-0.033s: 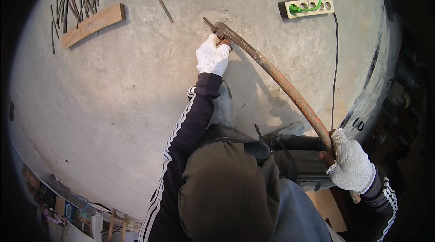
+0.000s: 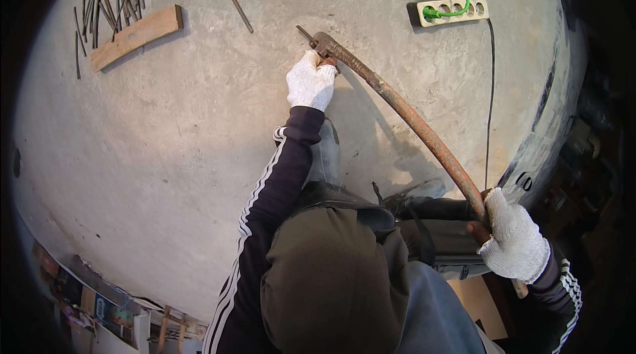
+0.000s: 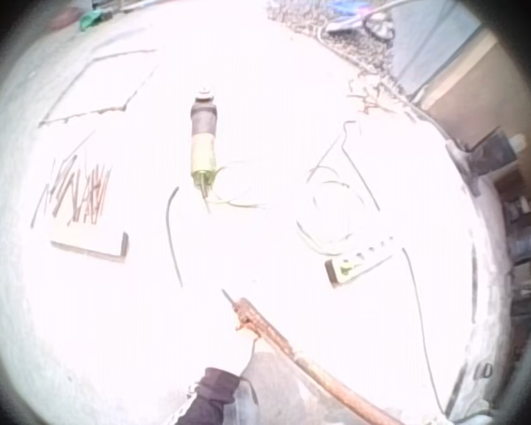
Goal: The person uses a crowbar to bend and break a long metal rod into shorter pieces on a concrete floor. They then use an angle grinder to cut additional metal rods to length, placing the cut pieces in a pile. The person repeats the bending and cutting process several times.
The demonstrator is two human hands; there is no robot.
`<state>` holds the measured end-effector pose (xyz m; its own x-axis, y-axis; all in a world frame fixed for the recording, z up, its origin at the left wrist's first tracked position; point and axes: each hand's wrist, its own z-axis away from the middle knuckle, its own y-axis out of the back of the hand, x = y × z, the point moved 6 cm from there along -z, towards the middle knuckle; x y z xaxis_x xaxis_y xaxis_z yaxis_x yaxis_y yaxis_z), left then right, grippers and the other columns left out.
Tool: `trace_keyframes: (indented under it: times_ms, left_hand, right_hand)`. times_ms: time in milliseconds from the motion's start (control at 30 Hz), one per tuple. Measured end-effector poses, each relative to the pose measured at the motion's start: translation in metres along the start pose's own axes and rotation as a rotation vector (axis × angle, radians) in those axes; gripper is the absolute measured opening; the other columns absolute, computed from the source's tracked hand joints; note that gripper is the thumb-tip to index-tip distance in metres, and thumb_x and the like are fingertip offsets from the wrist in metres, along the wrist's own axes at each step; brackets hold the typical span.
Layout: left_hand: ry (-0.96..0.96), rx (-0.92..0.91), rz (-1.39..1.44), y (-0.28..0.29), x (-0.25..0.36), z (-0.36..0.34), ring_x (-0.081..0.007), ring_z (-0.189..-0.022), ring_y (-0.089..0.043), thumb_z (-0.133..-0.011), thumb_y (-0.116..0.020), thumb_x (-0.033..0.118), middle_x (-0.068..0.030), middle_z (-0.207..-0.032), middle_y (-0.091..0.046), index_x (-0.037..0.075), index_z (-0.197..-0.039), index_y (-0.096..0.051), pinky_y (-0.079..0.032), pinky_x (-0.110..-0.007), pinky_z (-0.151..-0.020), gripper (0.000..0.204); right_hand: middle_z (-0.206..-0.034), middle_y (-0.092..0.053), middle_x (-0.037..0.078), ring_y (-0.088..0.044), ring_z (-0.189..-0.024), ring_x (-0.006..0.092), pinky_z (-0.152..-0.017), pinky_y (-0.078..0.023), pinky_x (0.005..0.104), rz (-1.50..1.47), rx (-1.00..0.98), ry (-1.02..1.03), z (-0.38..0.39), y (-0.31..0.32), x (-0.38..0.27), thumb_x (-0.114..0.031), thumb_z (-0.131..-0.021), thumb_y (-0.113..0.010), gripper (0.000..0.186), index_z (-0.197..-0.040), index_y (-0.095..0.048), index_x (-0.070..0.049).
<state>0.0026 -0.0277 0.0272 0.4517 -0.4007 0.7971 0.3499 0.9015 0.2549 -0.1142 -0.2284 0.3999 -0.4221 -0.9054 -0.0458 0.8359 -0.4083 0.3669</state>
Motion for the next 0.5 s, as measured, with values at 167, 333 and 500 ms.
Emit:
trace_keyframes:
  times_ms: [167, 333, 500]
  left_hand:
    - [-0.006, -0.002, -0.014, 0.002, 0.003, 0.000, -0.0325, -0.079, -0.074, -0.094, -0.072, 0.023, -0.0167, -0.082, -0.075, 0.002, -0.097, -0.072, -0.056, -0.041, -0.073, 0.022]
    - [-0.005, -0.006, -0.017, 0.004, 0.008, 0.003, -0.0328, -0.079, -0.075, -0.094, -0.072, 0.023, -0.0173, -0.082, -0.075, 0.001, -0.100, -0.073, -0.056, -0.041, -0.074, 0.022]
    - [-0.019, -0.001, -0.077, 0.007, 0.009, 0.003, -0.0332, -0.080, -0.074, -0.094, -0.072, 0.023, -0.0177, -0.083, -0.075, 0.001, -0.100, -0.072, -0.056, -0.041, -0.074, 0.023]
  right_hand:
    - [-0.067, -0.061, 0.021, -0.068, -0.063, 0.0441, -0.056, -0.052, 0.0502, -0.004, -0.021, 0.008, -0.001, 0.001, 0.000, -0.017, -0.093, -0.075, 0.039, -0.122, -0.054, -0.001]
    - [-0.069, -0.062, 0.023, -0.068, -0.065, 0.0435, -0.058, -0.052, 0.0491, 0.045, -0.040, -0.012, -0.001, -0.005, 0.001, -0.016, -0.094, -0.075, 0.039, -0.123, -0.053, 0.001]
    - [-0.068, -0.061, 0.022, -0.067, -0.063, 0.0430, -0.056, -0.051, 0.0494, 0.005, -0.027, 0.063, -0.003, -0.011, -0.002, -0.016, -0.095, -0.074, 0.037, -0.119, -0.053, 0.003]
